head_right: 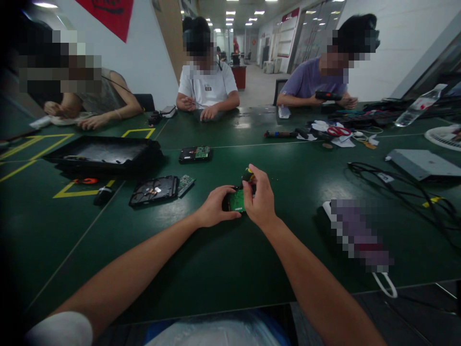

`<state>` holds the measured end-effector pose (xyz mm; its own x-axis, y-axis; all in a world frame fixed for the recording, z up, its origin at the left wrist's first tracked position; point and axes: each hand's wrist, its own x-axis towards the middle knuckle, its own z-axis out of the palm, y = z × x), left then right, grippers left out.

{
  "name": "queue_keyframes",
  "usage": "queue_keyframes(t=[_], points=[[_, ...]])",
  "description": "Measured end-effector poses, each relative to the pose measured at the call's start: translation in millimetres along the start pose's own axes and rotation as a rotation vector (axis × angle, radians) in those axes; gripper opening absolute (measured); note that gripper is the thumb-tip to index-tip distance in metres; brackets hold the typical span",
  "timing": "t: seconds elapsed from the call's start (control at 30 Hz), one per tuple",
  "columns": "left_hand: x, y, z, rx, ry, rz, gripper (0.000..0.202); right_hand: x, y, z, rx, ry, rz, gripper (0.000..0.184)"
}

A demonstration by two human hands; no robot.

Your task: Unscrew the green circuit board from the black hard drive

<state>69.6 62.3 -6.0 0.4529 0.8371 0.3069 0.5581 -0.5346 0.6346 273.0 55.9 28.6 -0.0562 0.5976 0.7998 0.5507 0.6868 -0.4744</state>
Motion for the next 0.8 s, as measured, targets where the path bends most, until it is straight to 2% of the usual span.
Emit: queue_keyframes(t=[0.13, 0.33, 0.47, 0.63, 0.8], points=[[0.1, 0.0, 0.1, -0.004, -0.001, -0.001, 0.077, 0.6, 0.3, -0.8, -0.077, 0.027, -0.035, 0.056], [0.3, -0.1, 0.3, 0.018, -0.013, -0.004, 0.078, -0.6, -0.2, 0.7, 0.012, -0.024, 0.022, 0.061], [0.4, -1.8, 1.5, 0.025, -0.011, -0.003, 0.078, -0.3, 0.2, 0.6, -0.055, 0.011, -0.01, 0.062], [0.4, -1.6, 1.6, 0.02, -0.004, -0.002, 0.078, 0.0, 0.4, 0.3, -0.02, -0.034, 0.01, 0.064], [0.9, -1.0, 0.3, 0.015, -0.017, -0.008, 0.077, 0.3, 0.3, 0.2, -0.047, -0.009, -0.014, 0.064]])
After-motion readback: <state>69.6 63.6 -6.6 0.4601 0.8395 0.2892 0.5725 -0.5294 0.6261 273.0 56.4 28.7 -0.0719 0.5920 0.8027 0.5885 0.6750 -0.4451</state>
